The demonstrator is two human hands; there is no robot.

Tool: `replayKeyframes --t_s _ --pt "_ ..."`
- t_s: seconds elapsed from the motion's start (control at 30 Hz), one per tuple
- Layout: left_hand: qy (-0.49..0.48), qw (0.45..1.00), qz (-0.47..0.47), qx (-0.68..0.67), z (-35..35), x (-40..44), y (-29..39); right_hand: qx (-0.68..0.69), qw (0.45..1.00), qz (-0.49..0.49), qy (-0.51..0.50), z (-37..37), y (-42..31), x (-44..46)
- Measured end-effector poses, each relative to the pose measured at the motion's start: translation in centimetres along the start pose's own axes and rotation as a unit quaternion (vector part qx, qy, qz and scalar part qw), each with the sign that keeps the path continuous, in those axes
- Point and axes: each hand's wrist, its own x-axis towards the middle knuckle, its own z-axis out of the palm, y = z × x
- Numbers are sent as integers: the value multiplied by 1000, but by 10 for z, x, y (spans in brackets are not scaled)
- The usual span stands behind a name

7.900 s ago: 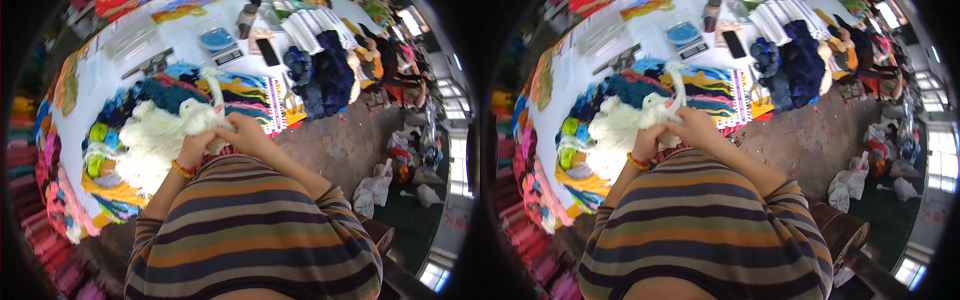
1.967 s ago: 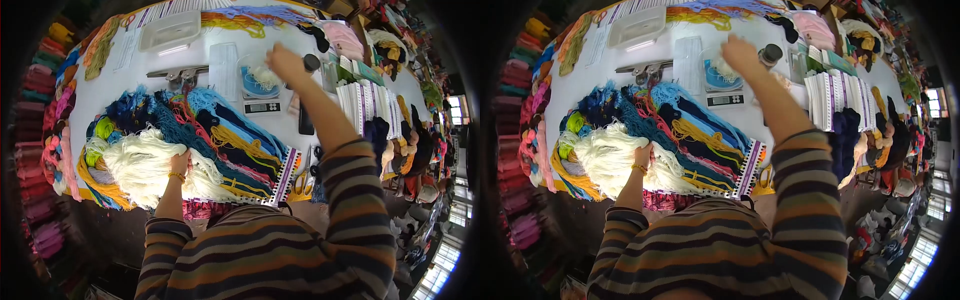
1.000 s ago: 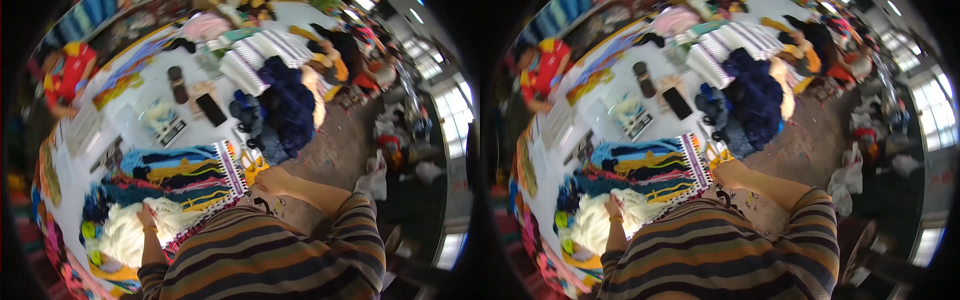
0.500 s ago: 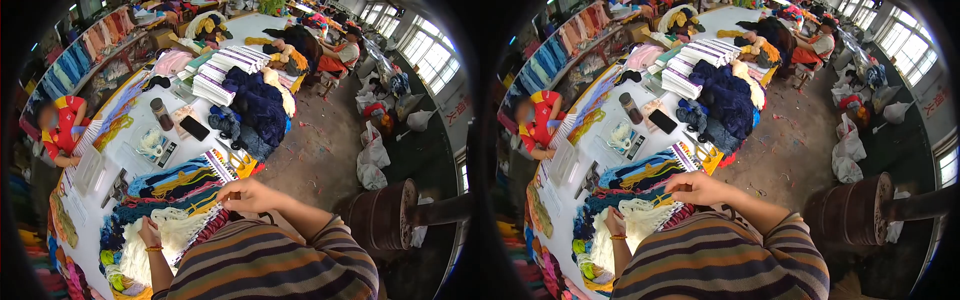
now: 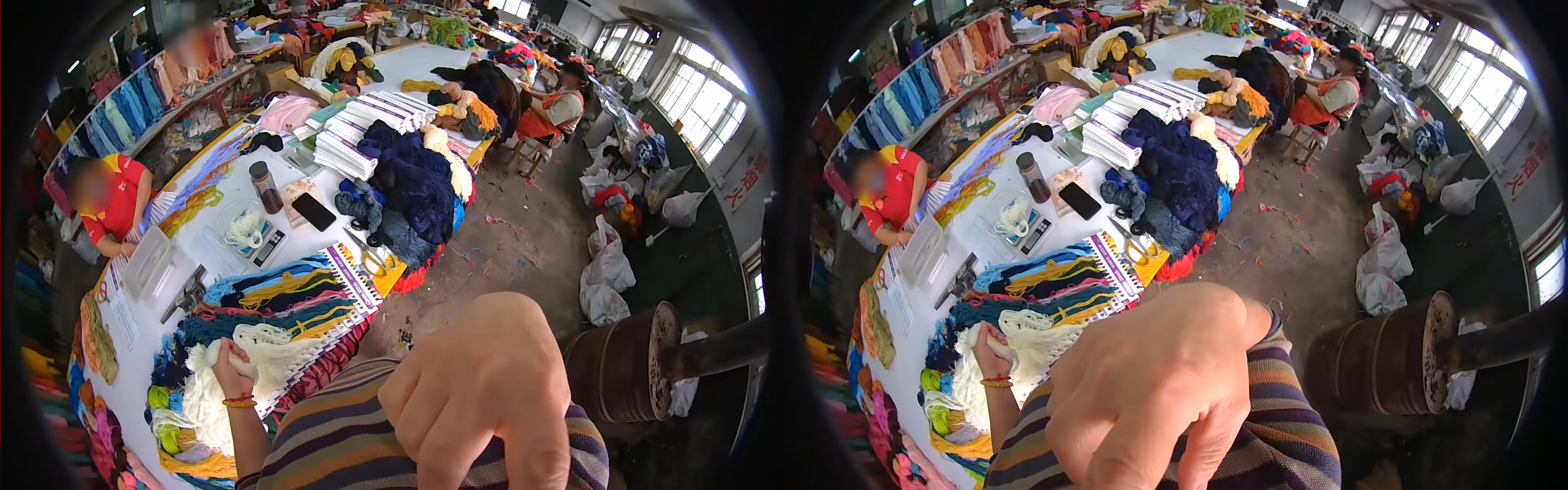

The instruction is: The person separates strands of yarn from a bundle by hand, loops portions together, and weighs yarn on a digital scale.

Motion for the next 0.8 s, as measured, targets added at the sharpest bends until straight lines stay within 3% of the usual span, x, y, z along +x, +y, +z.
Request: replayKeyframes --t_s 0.07,0.1,0.17,0.2,0.5,0.8 --pt "12 1000 4 -18 -4 -7 -3 -52 998 -9 -24 15 -11 -5" --pt "17 999 0 -36 -5 -10 -5 -54 990 -54 123 39 -12 -6" --pt "36 998 16 -50 -3 -19 -9 -50 959 -97 263 57 -21 -12" --pt "41 997 21 -61 0 -24 -11 -60 953 -115 274 58 -27 -16" --pt "80 989 84 -96 26 -37 -22 -62 966 -96 233 34 -92 -71" --pt "78 991 63 -85 55 -49 -20 -30 983 -49 172 12 -69 -66"
